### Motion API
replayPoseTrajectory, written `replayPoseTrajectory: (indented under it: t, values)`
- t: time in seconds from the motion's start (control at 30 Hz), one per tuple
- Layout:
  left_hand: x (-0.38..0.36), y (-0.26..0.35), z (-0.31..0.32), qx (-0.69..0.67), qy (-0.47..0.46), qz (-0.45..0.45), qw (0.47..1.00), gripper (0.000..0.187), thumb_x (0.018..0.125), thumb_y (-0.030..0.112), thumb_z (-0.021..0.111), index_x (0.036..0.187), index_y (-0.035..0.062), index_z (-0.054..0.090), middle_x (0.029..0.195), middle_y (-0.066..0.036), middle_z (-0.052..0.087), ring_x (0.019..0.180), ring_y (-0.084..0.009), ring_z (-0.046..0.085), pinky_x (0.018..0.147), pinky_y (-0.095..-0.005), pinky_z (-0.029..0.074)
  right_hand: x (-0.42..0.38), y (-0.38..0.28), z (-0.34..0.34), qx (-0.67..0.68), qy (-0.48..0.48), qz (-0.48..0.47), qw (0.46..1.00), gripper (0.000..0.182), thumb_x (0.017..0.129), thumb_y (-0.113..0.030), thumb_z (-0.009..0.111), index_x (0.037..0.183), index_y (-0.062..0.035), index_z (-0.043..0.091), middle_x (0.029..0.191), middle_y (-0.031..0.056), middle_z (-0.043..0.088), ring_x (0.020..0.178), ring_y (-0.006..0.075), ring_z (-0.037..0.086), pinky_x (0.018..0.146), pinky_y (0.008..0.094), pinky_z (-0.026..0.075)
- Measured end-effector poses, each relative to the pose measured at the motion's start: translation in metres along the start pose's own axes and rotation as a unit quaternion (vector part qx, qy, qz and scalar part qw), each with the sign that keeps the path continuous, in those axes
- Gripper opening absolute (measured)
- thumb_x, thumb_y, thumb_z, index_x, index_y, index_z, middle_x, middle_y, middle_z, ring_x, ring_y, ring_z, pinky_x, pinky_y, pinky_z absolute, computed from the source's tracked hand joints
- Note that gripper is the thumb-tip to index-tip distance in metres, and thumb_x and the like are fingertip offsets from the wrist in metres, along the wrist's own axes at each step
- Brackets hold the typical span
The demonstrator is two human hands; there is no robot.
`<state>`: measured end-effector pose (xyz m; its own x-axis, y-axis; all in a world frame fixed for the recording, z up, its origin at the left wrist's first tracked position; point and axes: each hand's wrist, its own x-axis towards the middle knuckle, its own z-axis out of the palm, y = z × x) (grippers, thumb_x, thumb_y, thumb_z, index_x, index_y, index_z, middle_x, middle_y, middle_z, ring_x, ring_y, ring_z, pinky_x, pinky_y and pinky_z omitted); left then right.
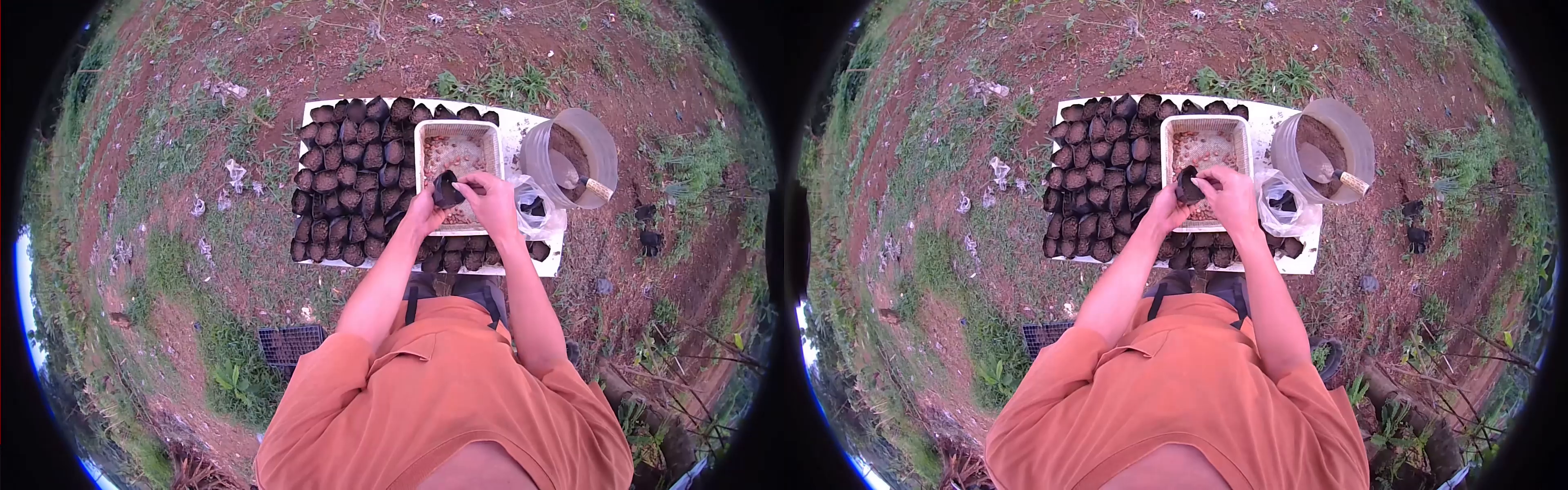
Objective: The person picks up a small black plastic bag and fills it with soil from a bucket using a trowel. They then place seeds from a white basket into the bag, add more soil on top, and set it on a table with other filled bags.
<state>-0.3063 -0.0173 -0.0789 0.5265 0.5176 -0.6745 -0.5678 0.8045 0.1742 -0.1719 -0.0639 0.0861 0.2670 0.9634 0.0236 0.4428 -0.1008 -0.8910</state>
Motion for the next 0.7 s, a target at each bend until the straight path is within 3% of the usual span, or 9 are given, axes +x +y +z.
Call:
replayPoseTrajectory:
  t: [0.03,0.07,0.1,0.17,0.3,0.5,0.6,0.67,0.7]
  values:
    - [-0.003,-0.003,0.006,0.012,-0.021,0.004,1.0,0.033,0.106,0.021,0.03,0.122,0.0009,0.052,0.112,-0.013,0.065,0.097,-0.0241,0.067,0.083,-0.0386,0.06,0.001,-0.012,-0.003,-0.06,-0.018,-0.03,0.998,0.013,0.079,-0.008,0.073,0.09,-0.0009,0.071,0.086,0.0167,0.071,0.078,0.0304,0.07,0.069,0.0362,0.056]
    - [-0.006,-0.005,0.012,0.024,-0.043,0.008,0.999,0.032,0.106,0.02,0.031,0.121,0.0009,0.052,0.111,-0.013,0.065,0.096,-0.0238,0.068,0.083,-0.039,0.06,0.002,-0.016,-0.003,-0.061,-0.016,-0.03,0.998,0.013,0.079,-0.008,0.073,0.09,-0.0009,0.071,0.086,0.0167,0.071,0.078,0.0304,0.07,0.069,0.0362,0.056]
    - [-0.015,-0.005,0.022,0.027,-0.05,0.005,0.998,0.033,0.106,0.018,0.03,0.117,-0.0003,0.055,0.104,-0.011,0.065,0.094,-0.0181,0.066,0.085,-0.0333,0.057,0.002,-0.018,-0.003,-0.1,-0.02,-0.042,0.994,0.012,0.08,-0.008,0.071,0.09,-0.0018,0.071,0.088,0.0167,0.07,0.081,0.0332,0.069,0.072,0.0392,0.055]
    - [-0.016,-0.006,0.031,0.027,-0.055,0.001,0.998,0.032,0.106,0.018,0.031,0.115,0.0002,0.055,0.104,-0.01,0.065,0.094,-0.0178,0.066,0.085,-0.0339,0.057,0.003,-0.017,-0.004,-0.169,-0.03,-0.062,0.983,0.012,0.082,-0.01,0.065,0.091,-0.0037,0.068,0.091,0.0166,0.069,0.088,0.0373,0.066,0.078,0.0454,0.052]
    - [-0.006,-0.009,0.034,0.022,-0.099,-0.018,0.995,0.028,0.105,0.017,0.033,0.109,0.0019,0.056,0.101,-0.009,0.065,0.089,-0.0171,0.067,0.082,-0.0342,0.058,0.003,-0.013,-0.003,-0.202,-0.02,-0.072,0.977,0.014,0.078,-0.007,0.068,0.091,-0.0026,0.069,0.087,0.017,0.069,0.082,0.0364,0.067,0.074,0.0418,0.053]
    - [-0.023,-0.007,0.057,0.067,-0.068,-0.032,0.995,0.027,0.104,0.016,0.034,0.11,0.002,0.056,0.1,-0.008,0.066,0.088,-0.016,0.068,0.08,-0.0312,0.059,0.0,-0.008,-0.014,-0.201,-0.019,-0.07,0.977,0.014,0.078,-0.006,0.068,0.091,-0.0026,0.069,0.087,0.0179,0.069,0.081,0.0375,0.066,0.075,0.0426,0.053]
    - [-0.029,-0.008,0.066,0.07,-0.059,-0.03,0.995,0.028,0.104,0.015,0.034,0.113,0.0015,0.057,0.103,-0.009,0.066,0.092,-0.0167,0.068,0.082,-0.0321,0.06,-0.002,-0.012,-0.03,-0.16,-0.005,-0.06,0.985,0.013,0.082,-0.007,0.069,0.093,-0.0006,0.069,0.085,0.0165,0.07,0.078,0.0319,0.07,0.072,0.0385,0.055]
    - [-0.029,-0.007,0.07,0.063,-0.057,-0.035,0.996,0.029,0.104,0.014,0.034,0.116,0.0006,0.057,0.108,-0.011,0.066,0.096,-0.0185,0.068,0.085,-0.0343,0.059,-0.006,-0.016,-0.047,-0.005,0.073,-0.016,0.997,0.012,0.084,-0.006,0.069,0.094,0.0004,0.07,0.087,0.0164,0.071,0.077,0.0292,0.071,0.07,0.0352,0.055]
    - [-0.035,-0.005,0.078,0.057,-0.045,-0.04,0.997,0.029,0.104,0.014,0.035,0.116,0.0,0.057,0.109,-0.012,0.066,0.097,-0.0196,0.068,0.086,-0.0353,0.059,-0.007,-0.019,-0.058,-0.009,0.104,-0.019,0.994,0.014,0.086,-0.007,0.07,0.096,0.0031,0.07,0.085,0.0143,0.072,0.073,0.0196,0.071,0.069,0.0297,0.055]
